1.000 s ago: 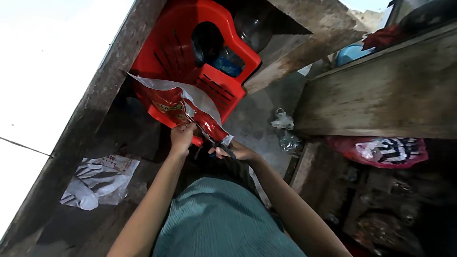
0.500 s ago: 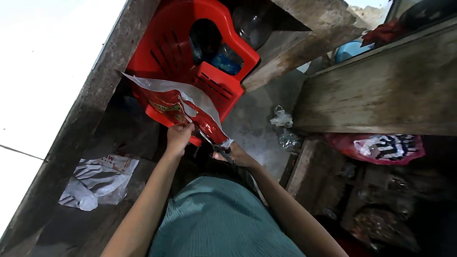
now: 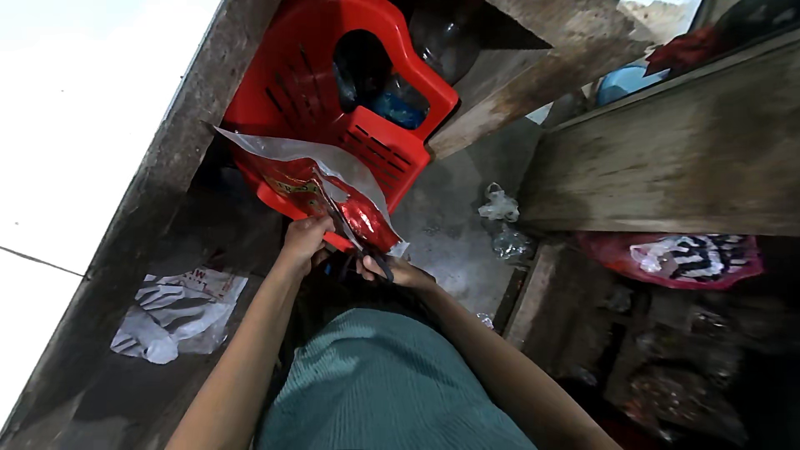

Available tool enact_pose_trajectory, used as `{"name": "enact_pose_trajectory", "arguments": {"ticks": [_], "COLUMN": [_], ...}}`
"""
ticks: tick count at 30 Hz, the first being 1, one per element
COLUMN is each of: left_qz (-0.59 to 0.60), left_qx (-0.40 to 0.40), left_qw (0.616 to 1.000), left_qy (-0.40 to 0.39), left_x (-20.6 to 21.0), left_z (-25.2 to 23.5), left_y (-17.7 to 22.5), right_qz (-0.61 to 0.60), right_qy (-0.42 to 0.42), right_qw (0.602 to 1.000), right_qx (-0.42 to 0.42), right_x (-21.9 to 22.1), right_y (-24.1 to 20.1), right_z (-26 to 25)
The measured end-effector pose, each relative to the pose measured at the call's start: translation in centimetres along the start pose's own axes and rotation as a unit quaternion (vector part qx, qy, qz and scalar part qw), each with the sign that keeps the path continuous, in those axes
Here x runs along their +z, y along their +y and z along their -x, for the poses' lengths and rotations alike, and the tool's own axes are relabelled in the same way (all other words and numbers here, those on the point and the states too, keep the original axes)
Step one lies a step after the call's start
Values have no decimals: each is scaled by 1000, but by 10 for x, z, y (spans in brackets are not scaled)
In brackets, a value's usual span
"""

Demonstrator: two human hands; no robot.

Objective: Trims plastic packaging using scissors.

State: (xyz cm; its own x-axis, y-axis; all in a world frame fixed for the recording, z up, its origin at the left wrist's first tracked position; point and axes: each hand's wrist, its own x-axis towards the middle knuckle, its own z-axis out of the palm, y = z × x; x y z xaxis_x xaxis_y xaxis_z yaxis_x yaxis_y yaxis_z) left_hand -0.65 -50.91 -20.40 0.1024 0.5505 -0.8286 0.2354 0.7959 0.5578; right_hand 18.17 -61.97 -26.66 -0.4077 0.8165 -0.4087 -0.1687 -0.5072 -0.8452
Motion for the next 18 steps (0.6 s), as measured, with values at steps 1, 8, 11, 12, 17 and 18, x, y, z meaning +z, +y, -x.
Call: {"name": "enact_pose_trajectory", "arguments": {"ticks": [1,8,11,12,17,18], "left_qz": [-3,-37,-333,-427,-322,-245], "left_qx": [0,1,-9,-42,81,117], "left_qw": [1000,997,942,902,942,962], "left_qy": [-8,-61,31,48,42,30], "left_x": [-1,-30,-77,-90,-77,-62], "left_z": [2,22,16,12,8,6], "left_y": [-1,-24,-42,-49,-51,-44], "right_qz": [-2,34,62,72,126,132], "right_qy": [-7,-83,-98,-91,-10,-6], "right_qw": [1000,995,991,990,977,977], "right_qx": [4,45,64,80,170,166], "right_x": [-2,-10,-21,-25,-21,-20], "right_y": [1,-5,-8,-9,-32,-34], "right_z": [0,-6,14,23,62,66]}}
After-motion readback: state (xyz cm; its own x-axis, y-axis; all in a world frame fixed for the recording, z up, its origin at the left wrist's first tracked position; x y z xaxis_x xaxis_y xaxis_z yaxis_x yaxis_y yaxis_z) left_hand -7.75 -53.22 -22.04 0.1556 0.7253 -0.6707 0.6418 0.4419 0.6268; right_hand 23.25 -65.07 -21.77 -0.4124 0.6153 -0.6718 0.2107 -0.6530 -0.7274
